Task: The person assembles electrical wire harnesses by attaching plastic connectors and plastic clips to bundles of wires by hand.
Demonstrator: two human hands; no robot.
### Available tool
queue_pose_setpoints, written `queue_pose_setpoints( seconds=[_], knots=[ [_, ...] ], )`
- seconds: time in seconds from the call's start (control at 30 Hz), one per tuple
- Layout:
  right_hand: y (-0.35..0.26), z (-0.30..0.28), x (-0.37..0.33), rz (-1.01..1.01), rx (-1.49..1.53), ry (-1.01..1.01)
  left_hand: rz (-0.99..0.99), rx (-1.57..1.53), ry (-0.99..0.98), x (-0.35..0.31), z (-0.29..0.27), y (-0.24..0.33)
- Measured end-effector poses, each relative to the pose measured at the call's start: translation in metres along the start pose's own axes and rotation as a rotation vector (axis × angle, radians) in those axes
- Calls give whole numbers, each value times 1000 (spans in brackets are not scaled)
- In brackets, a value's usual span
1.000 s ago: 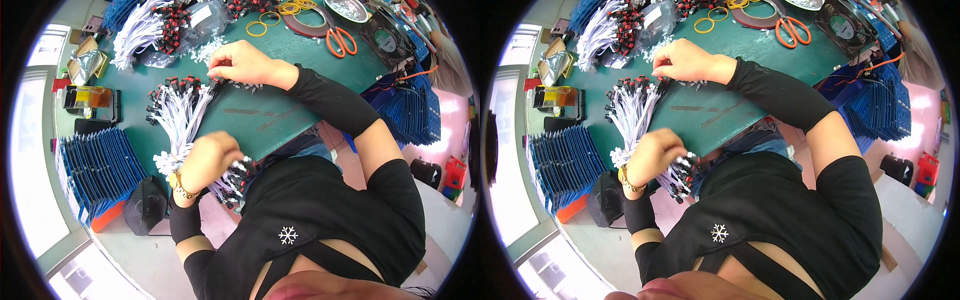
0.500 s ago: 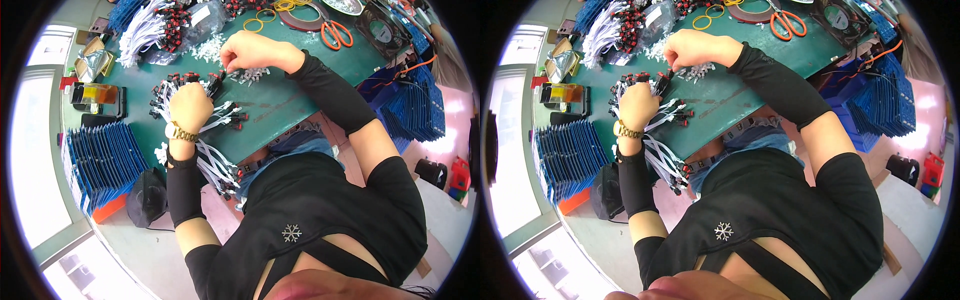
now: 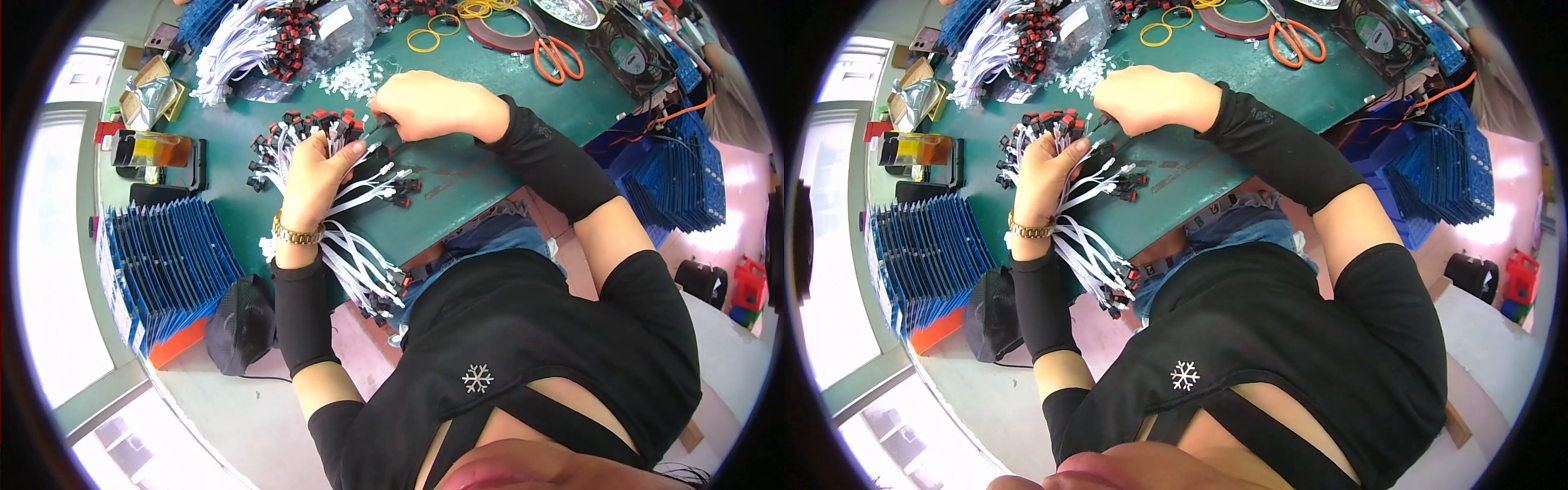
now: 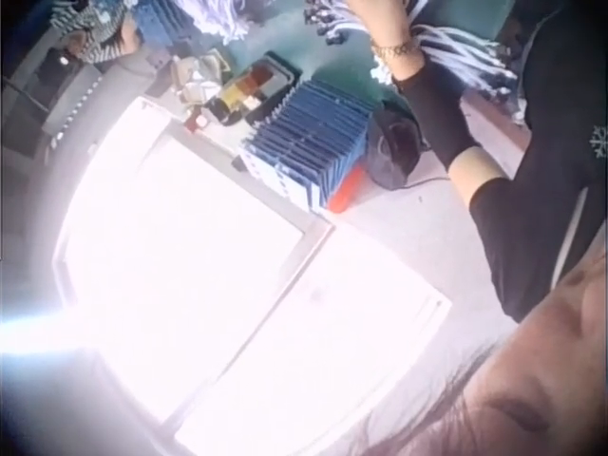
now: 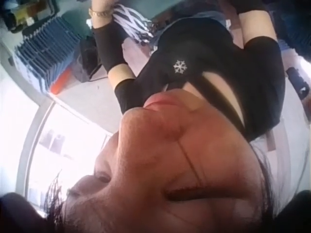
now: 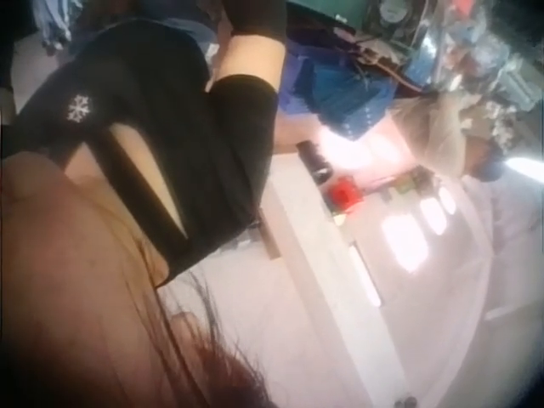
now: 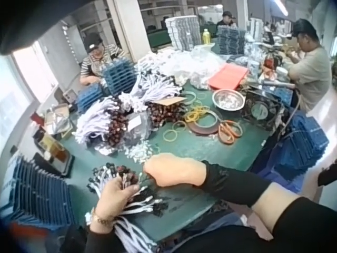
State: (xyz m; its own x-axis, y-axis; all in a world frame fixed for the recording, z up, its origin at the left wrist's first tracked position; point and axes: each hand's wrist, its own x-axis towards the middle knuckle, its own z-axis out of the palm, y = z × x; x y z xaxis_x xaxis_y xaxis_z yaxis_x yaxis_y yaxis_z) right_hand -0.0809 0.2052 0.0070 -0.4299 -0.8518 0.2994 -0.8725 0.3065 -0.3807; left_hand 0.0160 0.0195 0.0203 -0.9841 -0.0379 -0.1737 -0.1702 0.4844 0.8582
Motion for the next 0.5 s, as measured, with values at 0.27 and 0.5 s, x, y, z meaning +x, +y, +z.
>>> queue_pose_setpoints(
  seconds=[0.27, 0.5],
  knots=[
    [14, -13, 3, 128, 91, -170, -21, -306, 82, -7, 6, -7],
    [19, -9, 9, 156, 181, 15, 40, -573, 41, -11, -7, -12]
  ],
)
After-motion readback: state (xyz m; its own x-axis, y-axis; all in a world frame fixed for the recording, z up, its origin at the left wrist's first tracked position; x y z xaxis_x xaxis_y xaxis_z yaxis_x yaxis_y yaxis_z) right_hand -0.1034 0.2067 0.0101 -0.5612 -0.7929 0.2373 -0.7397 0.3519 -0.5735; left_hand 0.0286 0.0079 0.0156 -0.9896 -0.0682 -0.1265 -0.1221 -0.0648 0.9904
